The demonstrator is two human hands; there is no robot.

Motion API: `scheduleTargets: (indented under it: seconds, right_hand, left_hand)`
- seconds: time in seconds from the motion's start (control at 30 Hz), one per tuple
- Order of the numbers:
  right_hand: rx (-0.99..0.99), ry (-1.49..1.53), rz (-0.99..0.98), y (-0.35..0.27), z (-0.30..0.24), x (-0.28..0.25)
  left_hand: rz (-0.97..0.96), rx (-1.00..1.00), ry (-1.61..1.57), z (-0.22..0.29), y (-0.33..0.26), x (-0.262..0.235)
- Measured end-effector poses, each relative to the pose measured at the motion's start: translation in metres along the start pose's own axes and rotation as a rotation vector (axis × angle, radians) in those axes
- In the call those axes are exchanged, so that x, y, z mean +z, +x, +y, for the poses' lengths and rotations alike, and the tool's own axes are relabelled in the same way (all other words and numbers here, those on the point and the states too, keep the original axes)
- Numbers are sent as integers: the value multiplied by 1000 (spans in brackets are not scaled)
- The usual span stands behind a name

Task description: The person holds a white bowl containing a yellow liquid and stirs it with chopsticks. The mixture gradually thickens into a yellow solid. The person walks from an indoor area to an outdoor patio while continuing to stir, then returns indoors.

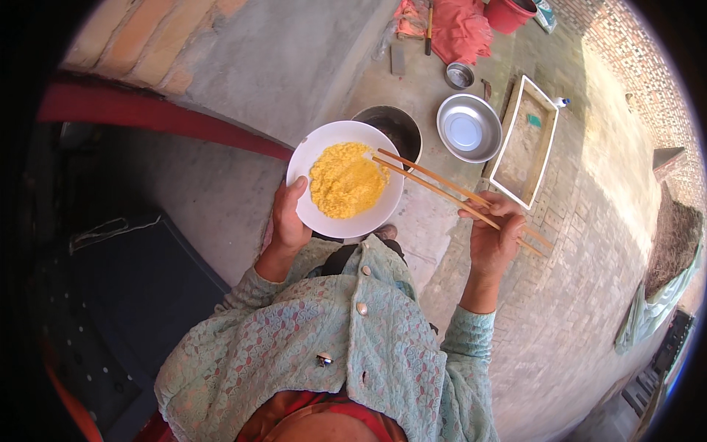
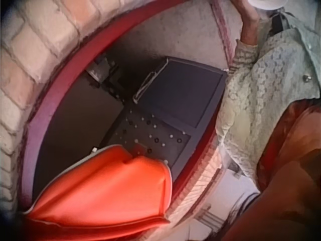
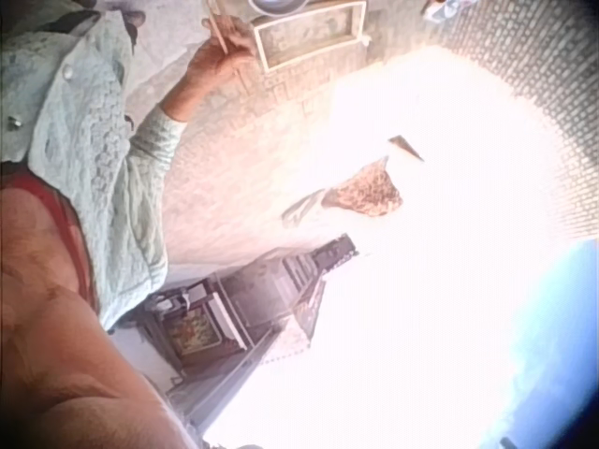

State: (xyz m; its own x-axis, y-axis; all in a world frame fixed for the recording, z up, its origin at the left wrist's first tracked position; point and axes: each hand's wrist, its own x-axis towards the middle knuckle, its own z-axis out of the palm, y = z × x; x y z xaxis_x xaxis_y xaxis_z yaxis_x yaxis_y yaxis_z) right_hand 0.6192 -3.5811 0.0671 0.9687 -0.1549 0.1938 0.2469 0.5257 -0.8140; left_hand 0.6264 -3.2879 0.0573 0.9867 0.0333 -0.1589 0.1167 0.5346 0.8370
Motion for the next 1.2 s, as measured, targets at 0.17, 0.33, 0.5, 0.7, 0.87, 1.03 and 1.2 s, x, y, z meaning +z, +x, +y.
scheduleTargets:
  seconds: [0.17,0.33,0.5,0.7,0.87,1.03,1.2]
  right_hand:
    - [56,-213,-76,-13,12,9]
    - [15,-300,-102,-15,14,13]
    - [4,-332,-117,-15,11,13]
    - [2,-360,-116,-15,10,14]
    - [-5,-415,-134,-11,6,18]
    - [1,-404,-124,-10,7,21]
    - [0,-383,-112,-11,10,20]
  left_hand:
    - [-39,-9,-19,0,2,-2]
    - [-33,-4,33,1,2,-4]
    - [-32,17,44,2,2,-3]
    - [-28,1,45,1,2,-4]
    - [-31,-5,55,1,3,-5]
    - [-34,-19,52,2,3,-5]
    - [-26,-25,32,4,2,-3]
